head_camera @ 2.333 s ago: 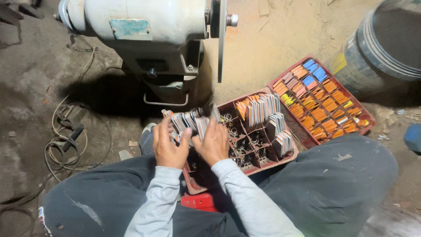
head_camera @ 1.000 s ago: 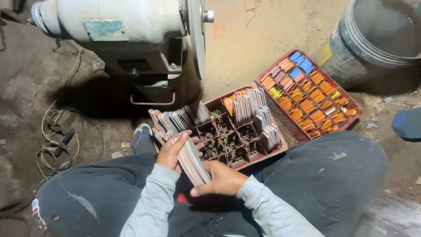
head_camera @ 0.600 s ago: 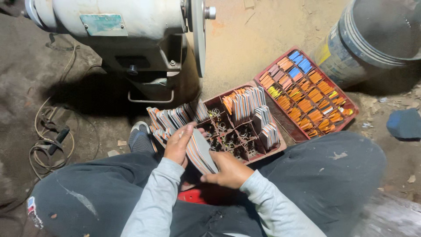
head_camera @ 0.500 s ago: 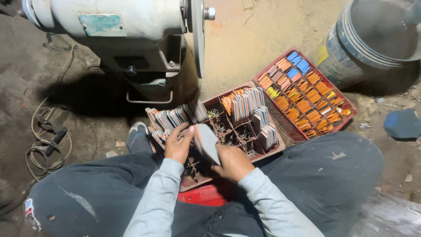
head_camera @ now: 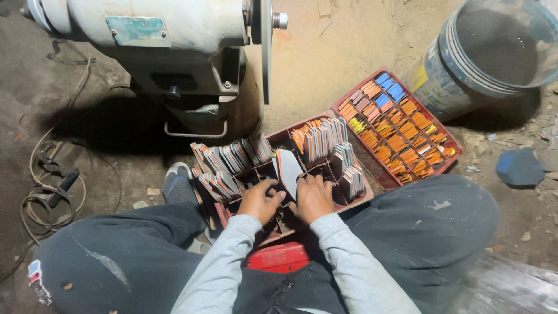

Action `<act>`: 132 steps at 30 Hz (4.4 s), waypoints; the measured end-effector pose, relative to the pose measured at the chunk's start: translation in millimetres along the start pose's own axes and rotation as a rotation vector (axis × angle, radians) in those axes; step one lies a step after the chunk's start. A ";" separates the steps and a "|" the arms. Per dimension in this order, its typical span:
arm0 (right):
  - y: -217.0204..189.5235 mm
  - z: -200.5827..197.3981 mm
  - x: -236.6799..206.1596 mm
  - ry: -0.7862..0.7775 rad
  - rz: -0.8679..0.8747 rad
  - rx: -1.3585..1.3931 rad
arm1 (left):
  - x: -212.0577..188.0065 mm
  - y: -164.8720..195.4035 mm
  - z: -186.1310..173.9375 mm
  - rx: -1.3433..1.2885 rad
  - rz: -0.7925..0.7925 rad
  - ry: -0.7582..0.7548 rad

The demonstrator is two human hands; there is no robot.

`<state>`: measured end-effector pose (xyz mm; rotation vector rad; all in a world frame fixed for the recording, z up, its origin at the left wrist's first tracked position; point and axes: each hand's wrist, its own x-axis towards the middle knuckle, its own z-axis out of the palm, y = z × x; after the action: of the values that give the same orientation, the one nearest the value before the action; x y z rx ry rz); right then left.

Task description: The person sits on the floor of a workshop and holds small flat pieces one at a time against a spinning disc sander to sand their edges. They turn each piece to sand different sides, then place the finished piece into a compartmented tray and pick up the next piece.

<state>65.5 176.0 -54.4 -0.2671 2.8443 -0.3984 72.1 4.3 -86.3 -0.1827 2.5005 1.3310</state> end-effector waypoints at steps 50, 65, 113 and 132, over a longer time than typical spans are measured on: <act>-1.6 -113.7 179.4 0.445 -0.419 0.646 | 142.6 71.1 -70.0 -0.624 0.111 -0.168; -15.6 -104.8 138.8 0.423 -0.397 0.596 | 88.6 72.7 -71.6 -0.715 0.009 -0.280; 14.8 -118.2 109.4 -0.120 -0.425 0.642 | 34.5 50.8 -75.0 0.285 0.383 0.208; -19.1 -101.6 174.9 0.426 -0.336 0.508 | 129.4 79.8 -88.7 -0.777 0.048 -0.333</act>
<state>-125.9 145.1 6.2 -0.6163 2.9525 -1.3628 -88.4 -20.3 -18.6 -0.0536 1.6288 2.0895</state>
